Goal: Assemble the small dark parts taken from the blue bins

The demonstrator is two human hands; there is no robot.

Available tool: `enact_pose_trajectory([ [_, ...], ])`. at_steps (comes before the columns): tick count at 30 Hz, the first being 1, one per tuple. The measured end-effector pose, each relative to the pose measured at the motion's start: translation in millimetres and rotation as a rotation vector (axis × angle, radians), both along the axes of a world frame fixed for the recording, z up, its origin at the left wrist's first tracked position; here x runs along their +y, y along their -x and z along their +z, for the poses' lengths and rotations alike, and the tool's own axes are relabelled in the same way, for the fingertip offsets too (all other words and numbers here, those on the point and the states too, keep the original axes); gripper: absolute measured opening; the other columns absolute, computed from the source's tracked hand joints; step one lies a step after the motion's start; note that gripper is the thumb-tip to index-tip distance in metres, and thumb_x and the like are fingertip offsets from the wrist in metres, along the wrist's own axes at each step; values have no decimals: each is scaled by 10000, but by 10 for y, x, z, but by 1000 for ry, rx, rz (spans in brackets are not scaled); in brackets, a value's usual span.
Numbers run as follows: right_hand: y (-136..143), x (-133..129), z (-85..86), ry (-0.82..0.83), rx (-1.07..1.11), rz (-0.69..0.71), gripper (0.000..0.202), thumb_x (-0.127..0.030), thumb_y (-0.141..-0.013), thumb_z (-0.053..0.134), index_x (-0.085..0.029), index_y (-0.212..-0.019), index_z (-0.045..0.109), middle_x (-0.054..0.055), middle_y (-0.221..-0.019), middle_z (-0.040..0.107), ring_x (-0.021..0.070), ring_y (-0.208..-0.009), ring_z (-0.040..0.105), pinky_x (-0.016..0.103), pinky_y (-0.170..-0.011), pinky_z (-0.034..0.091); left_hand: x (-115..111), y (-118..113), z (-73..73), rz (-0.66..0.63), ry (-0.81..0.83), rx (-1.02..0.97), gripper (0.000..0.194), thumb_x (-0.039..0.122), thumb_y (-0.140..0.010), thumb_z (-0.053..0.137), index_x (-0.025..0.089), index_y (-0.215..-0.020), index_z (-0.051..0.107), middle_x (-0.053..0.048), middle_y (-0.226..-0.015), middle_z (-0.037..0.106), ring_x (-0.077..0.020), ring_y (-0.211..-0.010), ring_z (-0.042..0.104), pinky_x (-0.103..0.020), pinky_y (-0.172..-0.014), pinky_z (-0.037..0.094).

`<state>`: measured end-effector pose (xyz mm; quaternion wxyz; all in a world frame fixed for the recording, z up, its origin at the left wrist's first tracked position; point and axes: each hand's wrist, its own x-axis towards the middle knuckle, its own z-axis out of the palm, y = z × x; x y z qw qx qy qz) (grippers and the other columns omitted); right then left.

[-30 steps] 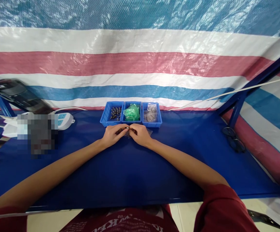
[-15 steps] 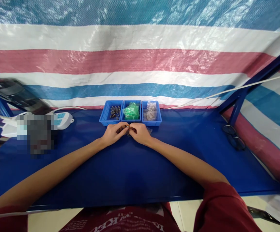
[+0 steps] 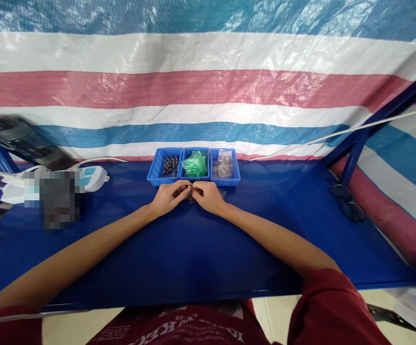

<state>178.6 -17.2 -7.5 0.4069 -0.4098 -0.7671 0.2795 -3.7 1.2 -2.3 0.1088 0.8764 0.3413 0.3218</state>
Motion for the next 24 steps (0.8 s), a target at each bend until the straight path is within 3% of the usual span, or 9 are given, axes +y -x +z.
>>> enact_pose_trajectory([
  [24,-6,-6,8,-16,-9,-5,184,-139,-803,462,-169,-623,486,-21,-577,507,102,-545,440,214,-561,338,-4,-5,10,-11,-4,-8,211,302,-919,456,181,-1047,572,18,-693,651,-71,-539,573,-161,-513,398],
])
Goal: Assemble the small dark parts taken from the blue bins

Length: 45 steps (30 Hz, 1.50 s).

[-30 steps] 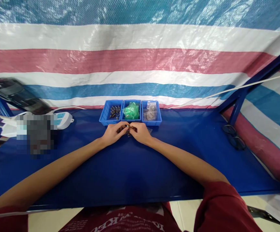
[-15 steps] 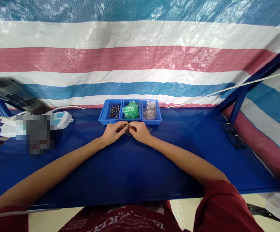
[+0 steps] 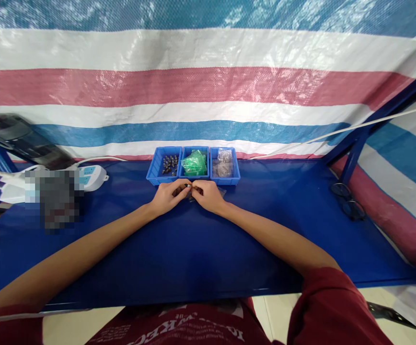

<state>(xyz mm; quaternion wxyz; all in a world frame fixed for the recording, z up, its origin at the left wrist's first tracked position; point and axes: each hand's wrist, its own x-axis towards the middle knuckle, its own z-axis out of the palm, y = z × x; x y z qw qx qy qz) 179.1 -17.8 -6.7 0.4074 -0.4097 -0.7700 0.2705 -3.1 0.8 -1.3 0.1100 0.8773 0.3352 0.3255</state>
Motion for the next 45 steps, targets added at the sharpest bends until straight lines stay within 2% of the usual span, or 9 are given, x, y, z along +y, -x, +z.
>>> enact_pose_trajectory([
  [7,5,-4,-1,2,7,-6,182,-144,-801,457,-170,-627,502,-14,-582,518,109,-552,449,219,-565,350,-3,-3,-3,12,-16,4,240,322,-928,430,177,-1053,574,11,-687,651,-82,-553,588,-167,-515,406],
  [11,0,-5,0,5,11,-10,179,-145,-813,449,-170,-648,513,-13,-594,527,110,-558,457,219,-571,354,-4,-9,5,10,-31,1,248,300,-938,413,168,-1077,570,-11,-750,674,-93,-595,613,-173,-537,417],
  [20,-19,26,3,16,3,-21,193,-143,-819,448,-168,-639,515,-11,-589,533,111,-554,468,219,-568,362,11,-13,3,20,13,26,253,310,-935,416,181,-1100,558,0,-744,663,-91,-589,602,-172,-540,411],
  [28,-14,37,-14,27,7,-9,142,-138,-807,478,-158,-776,615,9,-656,609,129,-602,541,223,-584,393,43,-18,-25,19,51,116,266,321,-925,422,190,-1143,501,25,-680,621,-93,-521,560,-180,-521,387],
  [45,-9,9,8,14,19,-6,150,-164,-839,468,-156,-830,617,9,-686,617,116,-579,533,223,-582,403,4,-8,17,39,67,91,291,313,-944,389,181,-1196,443,25,-709,628,-100,-580,592,-183,-523,382],
])
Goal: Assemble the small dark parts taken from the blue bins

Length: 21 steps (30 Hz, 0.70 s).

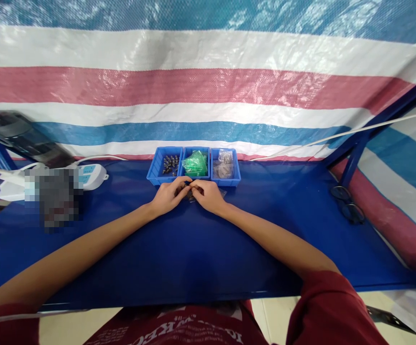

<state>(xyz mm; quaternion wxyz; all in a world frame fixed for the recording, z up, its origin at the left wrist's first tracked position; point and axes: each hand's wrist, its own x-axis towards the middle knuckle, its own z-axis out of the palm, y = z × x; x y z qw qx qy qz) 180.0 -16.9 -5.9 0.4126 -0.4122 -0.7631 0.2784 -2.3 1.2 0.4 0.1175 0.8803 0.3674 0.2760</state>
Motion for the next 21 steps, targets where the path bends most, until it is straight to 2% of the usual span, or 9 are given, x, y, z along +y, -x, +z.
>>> enact_pose_trajectory([
  [8,17,-14,-28,-7,98,-15,164,-237,-873,468,-160,-891,611,16,-701,600,115,-558,534,224,-552,434,5,30,-2,5,56,-42,277,286,-955,333,185,-1198,420,16,-785,641,-107,-665,612,-197,-623,431],
  [13,20,-20,-34,-11,127,-12,196,-235,-872,476,-163,-1005,601,17,-733,607,108,-548,536,229,-557,450,13,44,-30,-11,61,-77,286,289,-964,301,176,-1208,401,26,-723,603,-90,-606,572,-183,-590,414],
  [21,27,-44,24,-34,110,17,215,-310,-880,504,-166,-1001,609,16,-713,624,106,-532,539,230,-551,453,8,55,-42,-65,48,-114,286,294,-972,290,166,-1202,403,40,-660,556,-63,-533,517,-157,-549,388],
])
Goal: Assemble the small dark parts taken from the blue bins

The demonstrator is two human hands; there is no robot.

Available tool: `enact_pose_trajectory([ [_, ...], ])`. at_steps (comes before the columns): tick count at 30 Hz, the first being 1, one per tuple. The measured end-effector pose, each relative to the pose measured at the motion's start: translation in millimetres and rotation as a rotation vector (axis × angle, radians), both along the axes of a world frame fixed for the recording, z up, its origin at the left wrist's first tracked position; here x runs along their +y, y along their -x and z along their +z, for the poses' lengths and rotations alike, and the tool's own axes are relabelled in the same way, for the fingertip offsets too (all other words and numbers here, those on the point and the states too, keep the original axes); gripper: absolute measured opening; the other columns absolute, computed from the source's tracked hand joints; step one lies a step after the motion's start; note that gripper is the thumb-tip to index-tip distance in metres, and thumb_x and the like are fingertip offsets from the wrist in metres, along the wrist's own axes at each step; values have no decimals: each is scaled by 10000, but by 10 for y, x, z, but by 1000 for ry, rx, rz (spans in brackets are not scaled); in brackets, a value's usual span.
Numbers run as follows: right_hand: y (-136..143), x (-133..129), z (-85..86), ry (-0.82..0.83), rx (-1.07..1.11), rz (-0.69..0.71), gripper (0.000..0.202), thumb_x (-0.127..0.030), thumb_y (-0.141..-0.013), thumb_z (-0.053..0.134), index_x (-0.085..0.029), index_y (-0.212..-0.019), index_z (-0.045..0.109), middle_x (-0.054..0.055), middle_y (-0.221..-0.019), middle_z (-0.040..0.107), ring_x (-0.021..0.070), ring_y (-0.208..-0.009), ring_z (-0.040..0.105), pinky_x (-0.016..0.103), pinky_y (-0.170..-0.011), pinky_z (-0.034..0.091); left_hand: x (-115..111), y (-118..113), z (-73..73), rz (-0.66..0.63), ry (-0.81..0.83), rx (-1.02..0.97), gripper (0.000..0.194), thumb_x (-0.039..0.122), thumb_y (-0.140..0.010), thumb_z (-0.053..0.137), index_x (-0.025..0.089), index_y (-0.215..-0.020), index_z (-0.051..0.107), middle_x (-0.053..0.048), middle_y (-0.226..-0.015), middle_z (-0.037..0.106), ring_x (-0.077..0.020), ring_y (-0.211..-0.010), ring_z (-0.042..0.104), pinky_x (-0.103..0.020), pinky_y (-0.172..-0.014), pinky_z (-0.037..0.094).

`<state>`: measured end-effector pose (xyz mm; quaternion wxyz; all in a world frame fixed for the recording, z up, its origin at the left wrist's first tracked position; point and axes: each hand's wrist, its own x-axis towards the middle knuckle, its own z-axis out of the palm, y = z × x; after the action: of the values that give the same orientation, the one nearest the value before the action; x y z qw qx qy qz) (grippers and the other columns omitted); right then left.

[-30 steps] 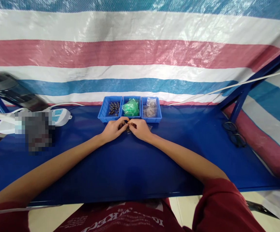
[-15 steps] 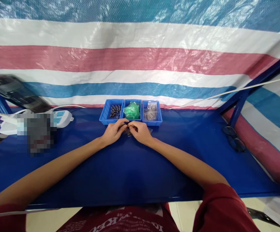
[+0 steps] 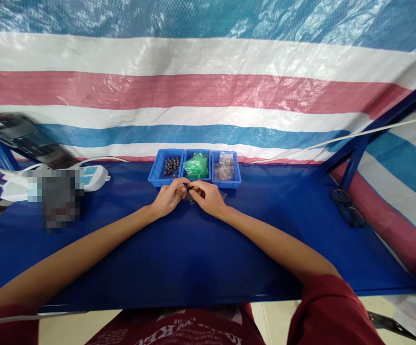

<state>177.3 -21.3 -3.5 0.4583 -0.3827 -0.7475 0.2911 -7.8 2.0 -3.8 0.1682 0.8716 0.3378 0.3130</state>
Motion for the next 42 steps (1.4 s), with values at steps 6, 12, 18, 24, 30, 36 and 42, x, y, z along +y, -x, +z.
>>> enact_pose_trajectory([
  [6,-1,1,-11,3,-14,14,233,-343,-881,513,-165,-999,608,19,-725,630,114,-545,545,239,-564,451,-1,15,-7,-25,-15,3,300,316,-978,256,163,-1176,422,40,-634,530,-66,-519,493,-161,-548,389],
  [12,-1,6,-22,-7,-22,14,240,-352,-873,526,-155,-982,609,14,-713,617,107,-548,523,228,-554,432,-10,9,2,-17,4,6,316,339,-979,246,160,-1152,440,45,-606,493,-69,-488,457,-164,-518,365],
  [18,1,3,-12,-7,-35,12,239,-378,-876,518,-166,-950,602,6,-696,603,102,-535,505,223,-546,425,-18,3,24,-21,32,17,330,352,-976,254,165,-1163,451,19,-689,570,-71,-517,497,-166,-524,373],
  [24,6,5,-14,-14,-39,14,248,-381,-877,510,-160,-944,600,2,-688,591,97,-538,503,216,-551,424,-12,14,-3,-9,24,14,338,369,-975,257,176,-1172,452,4,-757,600,-76,-561,530,-174,-555,400],
  [30,2,3,-9,-14,-42,12,256,-369,-877,511,-160,-996,598,7,-697,601,101,-545,515,218,-549,428,-14,17,-22,10,-15,-15,335,393,-974,240,157,-1092,446,1,-741,571,-79,-550,507,-184,-549,401],
  [36,3,-6,2,2,-37,18,249,-370,-877,510,-167,-986,602,9,-700,610,105,-546,523,224,-553,436,-8,19,-31,4,-14,-7,345,416,-972,227,159,-1039,447,4,-712,548,-88,-559,499,-198,-559,406],
  [42,8,-8,20,9,-27,31,250,-367,-876,520,-162,-990,605,12,-715,623,106,-553,538,221,-554,436,-9,16,-22,-1,-19,8,338,403,-973,236,154,-1082,436,-5,-740,578,-99,-576,529,-208,-575,414],
])
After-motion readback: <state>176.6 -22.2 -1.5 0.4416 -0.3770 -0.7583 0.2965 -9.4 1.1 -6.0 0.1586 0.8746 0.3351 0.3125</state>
